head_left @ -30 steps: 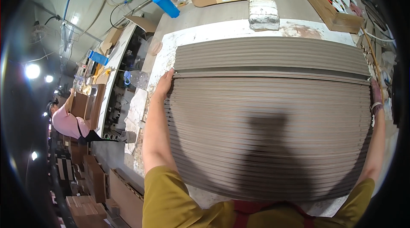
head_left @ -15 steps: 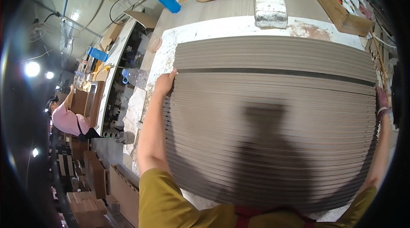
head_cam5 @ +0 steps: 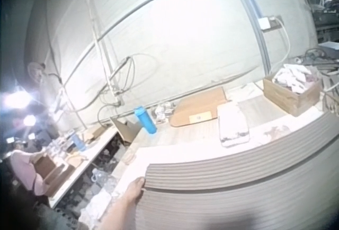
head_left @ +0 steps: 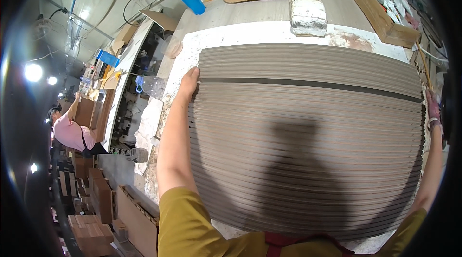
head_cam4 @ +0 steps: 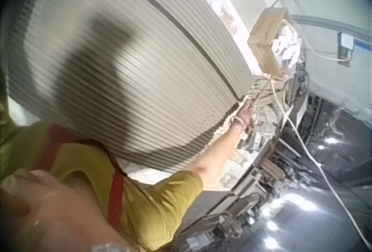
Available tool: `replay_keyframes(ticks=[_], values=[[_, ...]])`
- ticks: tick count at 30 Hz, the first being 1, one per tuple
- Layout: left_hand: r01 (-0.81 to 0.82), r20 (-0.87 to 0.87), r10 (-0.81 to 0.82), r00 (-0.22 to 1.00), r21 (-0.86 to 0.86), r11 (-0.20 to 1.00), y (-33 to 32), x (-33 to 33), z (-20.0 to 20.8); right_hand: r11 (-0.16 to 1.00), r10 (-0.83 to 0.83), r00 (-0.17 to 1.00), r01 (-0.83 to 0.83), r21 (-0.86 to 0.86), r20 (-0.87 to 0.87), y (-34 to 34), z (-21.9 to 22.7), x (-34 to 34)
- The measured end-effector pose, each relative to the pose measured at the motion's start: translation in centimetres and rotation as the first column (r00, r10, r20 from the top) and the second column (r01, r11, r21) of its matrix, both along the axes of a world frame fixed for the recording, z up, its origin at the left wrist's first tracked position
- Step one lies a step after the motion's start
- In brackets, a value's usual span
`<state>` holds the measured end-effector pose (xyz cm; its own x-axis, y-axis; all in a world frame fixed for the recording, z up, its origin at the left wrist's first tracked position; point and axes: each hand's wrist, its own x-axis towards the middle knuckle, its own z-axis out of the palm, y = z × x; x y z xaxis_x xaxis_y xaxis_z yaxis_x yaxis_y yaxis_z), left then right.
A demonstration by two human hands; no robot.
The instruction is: The person wipes the surface of several slatted wooden panels with a cloth and stacks them on top of one another on a workbench.
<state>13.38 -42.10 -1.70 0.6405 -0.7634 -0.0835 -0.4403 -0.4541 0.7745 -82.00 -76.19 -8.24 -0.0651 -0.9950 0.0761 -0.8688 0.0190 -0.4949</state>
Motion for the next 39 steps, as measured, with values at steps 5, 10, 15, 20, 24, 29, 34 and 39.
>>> replay_keyframes(ticks=[5,10,15,20,24,29,34,39], values=[[-0.075,-0.083,0.079,0.993,0.049,0.996,-1.9,-0.9,1.4,0.993,-0.089,0.95,0.062,-0.1,-0.298,2.2,-1.9,7.3],[-0.047,-0.063,0.048,0.997,0.015,0.999,-2.8,0.4,0.4,0.982,-0.089,0.941,0.027,-0.189,-0.327,1.7,-3.9,6.2],[-0.124,-0.109,0.122,0.986,-0.008,0.992,-4.7,0.1,0.5,0.97,-0.07,0.94,-0.014,-0.243,-0.335,1.6,-4.7,5.2],[-0.089,0.006,0.089,0.996,-0.022,0.996,-5.2,1.0,-0.5,0.96,-0.066,0.94,-0.031,-0.278,-0.333,2.3,-4.2,5.0],[0.073,0.379,-0.036,0.925,-0.086,0.994,-3.9,-2.0,0.5,0.979,-0.104,0.931,0.033,-0.203,-0.349,3.7,-2.5,6.8],[0.288,0.551,-0.303,0.777,0.117,0.95,-2.2,-4.9,1.4,0.981,-0.088,0.949,0.029,-0.194,-0.304,4.3,-1.6,9.3],[0.282,0.669,-0.319,0.671,0.168,0.945,-2.7,-5.1,1.7,0.977,-0.093,0.939,0.022,-0.21,-0.331,4.5,-1.3,8.3],[0.279,0.667,-0.341,0.663,0.202,0.939,-2.6,-5.4,3.0,0.982,-0.119,0.95,0.069,-0.177,-0.29,4.7,-1.0,9.8]])
